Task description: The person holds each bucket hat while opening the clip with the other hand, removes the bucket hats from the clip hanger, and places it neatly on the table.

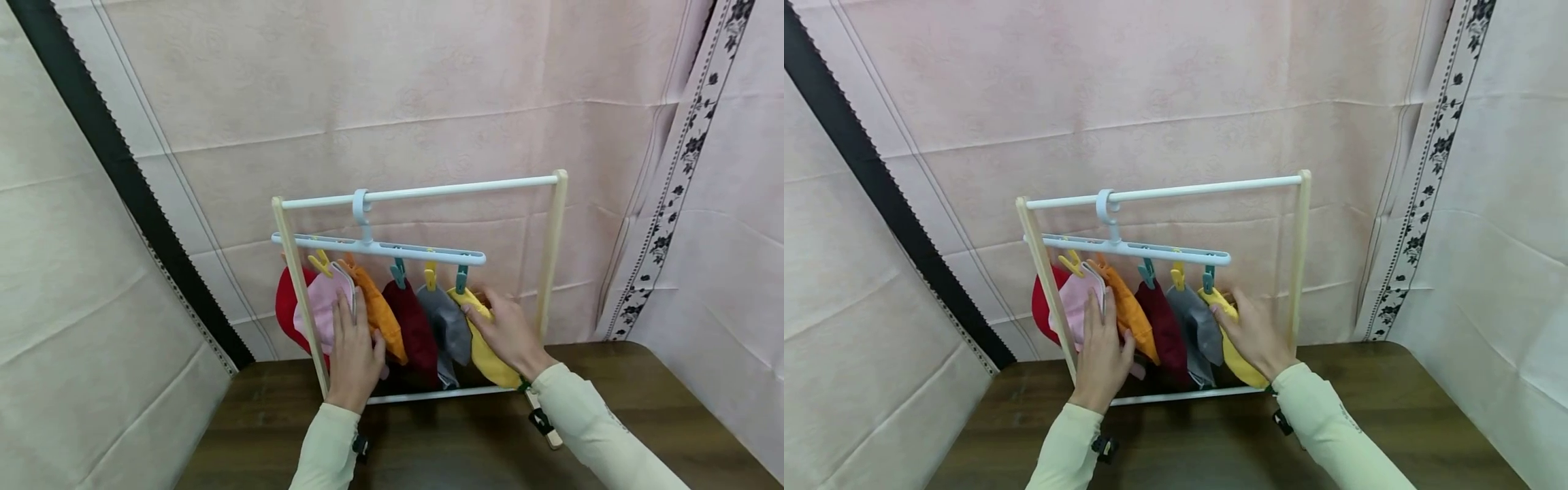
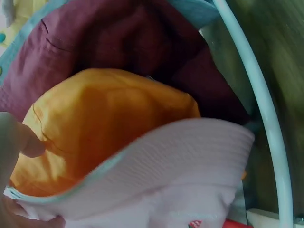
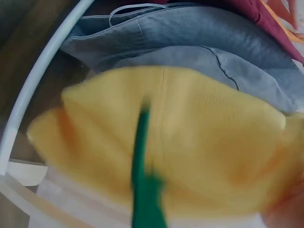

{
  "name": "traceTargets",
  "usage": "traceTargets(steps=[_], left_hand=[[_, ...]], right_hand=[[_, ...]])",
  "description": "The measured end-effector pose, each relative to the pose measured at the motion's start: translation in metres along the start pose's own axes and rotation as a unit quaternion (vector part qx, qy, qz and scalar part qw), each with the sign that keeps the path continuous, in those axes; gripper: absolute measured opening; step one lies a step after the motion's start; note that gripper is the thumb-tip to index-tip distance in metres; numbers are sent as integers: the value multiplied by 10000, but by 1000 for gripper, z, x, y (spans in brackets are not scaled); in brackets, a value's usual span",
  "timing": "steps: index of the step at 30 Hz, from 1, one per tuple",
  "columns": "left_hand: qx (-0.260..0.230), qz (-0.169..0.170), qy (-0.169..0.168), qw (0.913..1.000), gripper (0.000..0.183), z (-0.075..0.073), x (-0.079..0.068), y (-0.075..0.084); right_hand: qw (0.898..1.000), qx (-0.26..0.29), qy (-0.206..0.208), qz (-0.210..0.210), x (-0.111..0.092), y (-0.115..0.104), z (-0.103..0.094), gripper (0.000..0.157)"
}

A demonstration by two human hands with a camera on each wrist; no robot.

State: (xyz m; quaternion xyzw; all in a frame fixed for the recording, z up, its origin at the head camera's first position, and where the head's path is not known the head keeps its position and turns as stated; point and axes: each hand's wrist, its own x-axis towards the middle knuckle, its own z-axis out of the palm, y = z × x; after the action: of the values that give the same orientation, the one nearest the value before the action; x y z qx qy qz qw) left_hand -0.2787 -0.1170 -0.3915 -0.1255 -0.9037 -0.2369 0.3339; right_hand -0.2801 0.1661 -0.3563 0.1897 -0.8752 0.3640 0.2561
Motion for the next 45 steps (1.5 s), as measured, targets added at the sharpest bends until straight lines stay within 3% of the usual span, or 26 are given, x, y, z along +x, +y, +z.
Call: traceTargets(steps=[8, 15, 19, 26, 31, 39, 45], left_hand=[[-782, -332, 129, 9963, 67, -17, -3, 19], [-1040, 274, 881, 9903, 56, -30, -3, 54], [-1213, 605, 1062, 9851, 51, -34, -4, 74], [-1918, 877, 858, 9737, 39, -35, -12, 100], [-2586, 899, 572, 9601, 45, -25, -16, 116], [-3177, 473, 342, 9464, 58, -9, -23, 136], [-3224, 88, 153, 9465, 64, -5, -20, 150]], right_hand=[[9989, -449, 28, -114, -18, -7, 2, 24], [9965, -804, 150, -189, -28, -19, -4, 21], [9969, -771, 145, -103, -31, -26, -7, 18], [9978, -530, -45, 388, -42, -42, -16, 29], [9949, -515, -275, 820, -58, -51, -19, 34], [9877, -887, -463, 1206, -89, -51, -19, 54], [9891, -926, -287, 1111, -103, -51, -18, 51]])
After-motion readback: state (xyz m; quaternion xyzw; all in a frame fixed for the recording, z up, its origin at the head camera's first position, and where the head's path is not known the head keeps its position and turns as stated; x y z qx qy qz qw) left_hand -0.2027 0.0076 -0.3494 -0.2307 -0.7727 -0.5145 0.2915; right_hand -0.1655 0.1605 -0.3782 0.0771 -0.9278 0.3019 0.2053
